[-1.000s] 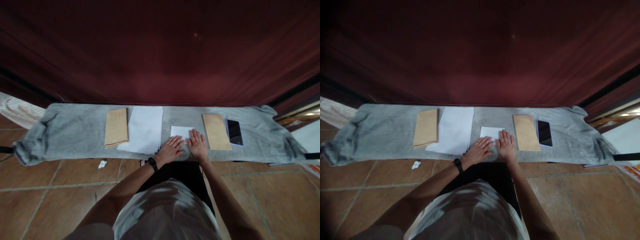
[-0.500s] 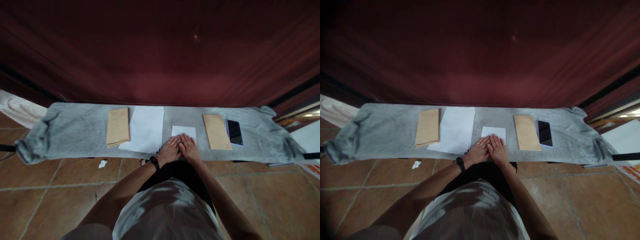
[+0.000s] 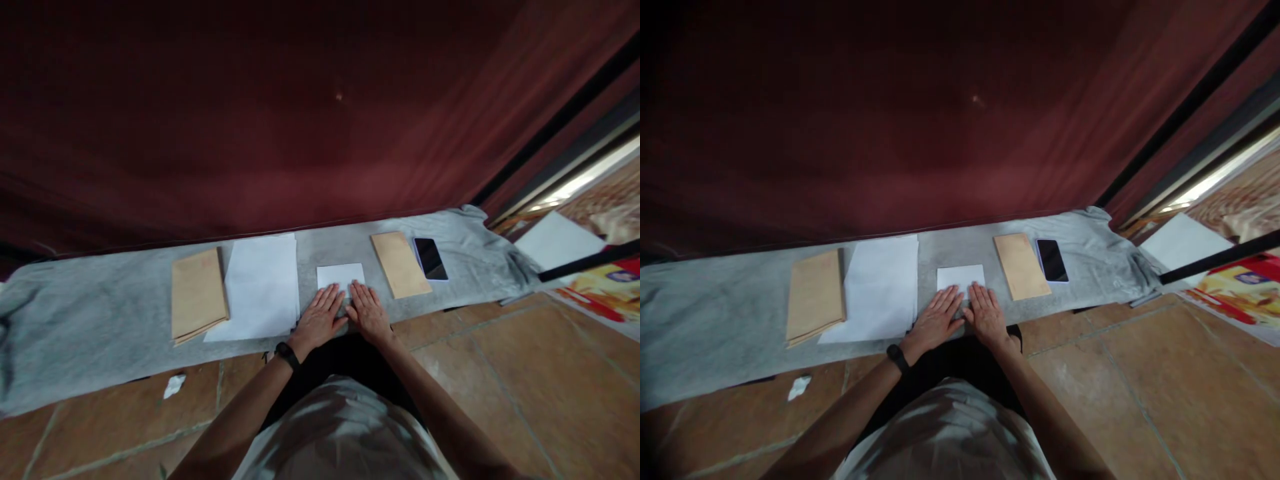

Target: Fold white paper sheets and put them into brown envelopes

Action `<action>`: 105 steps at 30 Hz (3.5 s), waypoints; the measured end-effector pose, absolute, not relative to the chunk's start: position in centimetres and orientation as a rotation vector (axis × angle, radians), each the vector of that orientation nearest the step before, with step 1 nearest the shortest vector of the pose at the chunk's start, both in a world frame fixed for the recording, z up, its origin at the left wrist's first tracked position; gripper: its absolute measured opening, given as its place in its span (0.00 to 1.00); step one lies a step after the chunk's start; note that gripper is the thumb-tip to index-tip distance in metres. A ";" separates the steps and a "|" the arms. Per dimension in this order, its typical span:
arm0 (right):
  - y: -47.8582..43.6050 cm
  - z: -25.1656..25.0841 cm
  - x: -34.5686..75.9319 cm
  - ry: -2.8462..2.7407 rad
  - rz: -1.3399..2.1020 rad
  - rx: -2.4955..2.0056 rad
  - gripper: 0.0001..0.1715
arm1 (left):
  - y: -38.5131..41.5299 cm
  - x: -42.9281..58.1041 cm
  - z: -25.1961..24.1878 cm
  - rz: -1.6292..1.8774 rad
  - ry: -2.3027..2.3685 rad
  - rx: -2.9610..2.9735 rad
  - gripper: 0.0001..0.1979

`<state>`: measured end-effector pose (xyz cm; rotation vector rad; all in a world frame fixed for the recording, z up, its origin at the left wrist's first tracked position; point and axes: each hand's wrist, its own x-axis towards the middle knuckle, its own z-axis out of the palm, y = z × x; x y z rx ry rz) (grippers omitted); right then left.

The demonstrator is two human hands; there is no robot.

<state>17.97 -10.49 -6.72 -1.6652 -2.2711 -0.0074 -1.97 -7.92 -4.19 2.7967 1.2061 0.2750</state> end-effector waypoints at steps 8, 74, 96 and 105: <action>-11.3 -6.8 19.1 -2.190 -0.032 -1.761 0.37 | -7.8 -2.0 -4.1 0.257 1.203 2.812 0.33; -9.9 -5.9 18.1 -2.241 0.030 -1.691 0.31 | -4.1 0.4 -5.3 0.299 1.534 2.674 0.34; -10.1 -5.8 18.2 -2.249 0.076 -1.700 0.33 | -7.4 -1.0 -5.1 0.236 1.424 2.682 0.32; -10.2 -5.5 17.9 -2.283 0.142 -1.710 0.32 | -8.2 -1.2 -5.3 0.169 1.419 2.677 0.35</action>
